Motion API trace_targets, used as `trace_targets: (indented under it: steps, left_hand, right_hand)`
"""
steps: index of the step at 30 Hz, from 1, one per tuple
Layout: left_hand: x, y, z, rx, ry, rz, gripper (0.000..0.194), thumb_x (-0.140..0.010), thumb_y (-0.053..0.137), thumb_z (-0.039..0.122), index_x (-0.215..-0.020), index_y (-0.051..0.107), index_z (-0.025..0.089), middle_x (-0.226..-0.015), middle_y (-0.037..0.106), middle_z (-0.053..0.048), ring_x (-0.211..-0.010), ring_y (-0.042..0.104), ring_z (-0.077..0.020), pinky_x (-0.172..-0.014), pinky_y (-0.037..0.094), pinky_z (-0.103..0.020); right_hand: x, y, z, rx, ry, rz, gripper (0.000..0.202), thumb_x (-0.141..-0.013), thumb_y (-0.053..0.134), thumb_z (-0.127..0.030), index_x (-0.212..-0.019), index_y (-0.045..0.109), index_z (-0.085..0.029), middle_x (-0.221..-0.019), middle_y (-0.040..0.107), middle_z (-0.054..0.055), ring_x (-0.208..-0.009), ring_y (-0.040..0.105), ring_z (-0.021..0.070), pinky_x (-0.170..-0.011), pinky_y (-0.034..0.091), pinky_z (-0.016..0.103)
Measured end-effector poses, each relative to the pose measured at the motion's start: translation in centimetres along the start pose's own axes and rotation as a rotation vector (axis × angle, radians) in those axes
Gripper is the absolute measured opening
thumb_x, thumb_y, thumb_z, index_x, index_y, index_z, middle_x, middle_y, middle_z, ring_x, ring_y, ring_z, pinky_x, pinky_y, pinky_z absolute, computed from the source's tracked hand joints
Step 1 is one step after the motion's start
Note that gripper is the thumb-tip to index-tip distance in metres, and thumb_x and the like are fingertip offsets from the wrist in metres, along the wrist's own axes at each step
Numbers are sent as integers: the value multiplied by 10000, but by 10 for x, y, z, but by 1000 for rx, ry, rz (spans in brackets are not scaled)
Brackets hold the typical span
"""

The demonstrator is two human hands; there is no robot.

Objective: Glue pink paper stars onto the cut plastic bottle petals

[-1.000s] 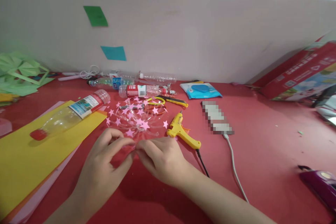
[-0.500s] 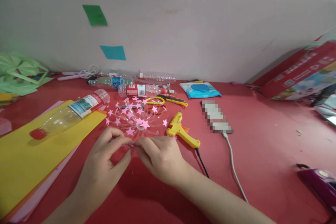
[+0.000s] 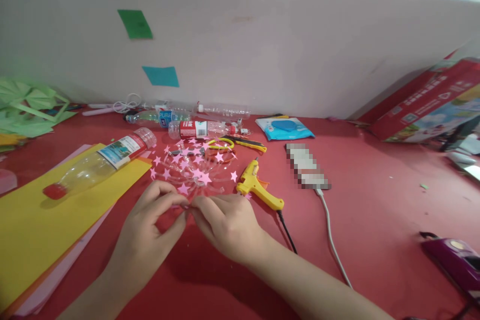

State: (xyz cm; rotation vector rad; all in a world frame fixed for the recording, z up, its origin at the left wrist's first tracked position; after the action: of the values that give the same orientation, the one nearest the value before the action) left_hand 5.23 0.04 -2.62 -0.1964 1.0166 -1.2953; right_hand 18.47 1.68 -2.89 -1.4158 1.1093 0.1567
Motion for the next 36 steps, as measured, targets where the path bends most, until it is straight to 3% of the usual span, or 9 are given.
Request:
trace_targets:
  steps: [23,31,36]
  left_hand:
    - [-4,-2,-2,-33,-15,-19,89,-842,507,174,-788,576,190,-824,517,-24,-755,540,-155,-634,466,-278]
    - [-2,-8,8,-289,266,86,136,-866,493,166,-866,629,165,-797,536,-47,-738,512,-174,-690,453,-322]
    - [-3,-9,8,-360,287,109,155,-861,493,180,-877,645,150,-754,562,-49,-730,537,-186,-694,461,-324]
  right_hand:
    - [-1,-5,-2,33,3,13,164,-934,437,-177,-858,579,-152,-585,589,-14,-467,504,93,-456,322,229]
    - [-5,-22,-1,63,-2,68,112,-919,453,-159,-900,563,-173,-563,570,-41,-452,487,74,-486,349,199]
    - [-8,-38,1,97,-7,125,104,-902,466,-141,-911,563,-178,-549,550,-51,-436,448,66,-484,346,197]
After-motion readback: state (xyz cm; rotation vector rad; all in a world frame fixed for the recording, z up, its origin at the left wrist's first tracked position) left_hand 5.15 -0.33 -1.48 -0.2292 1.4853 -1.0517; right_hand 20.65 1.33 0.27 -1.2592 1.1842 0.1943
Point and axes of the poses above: each hand's wrist, its own x-axis away from the middle knuckle, its own y-axis out of the palm, z = x × y, the point moved 5 cm from there along -x, towards the middle knuckle
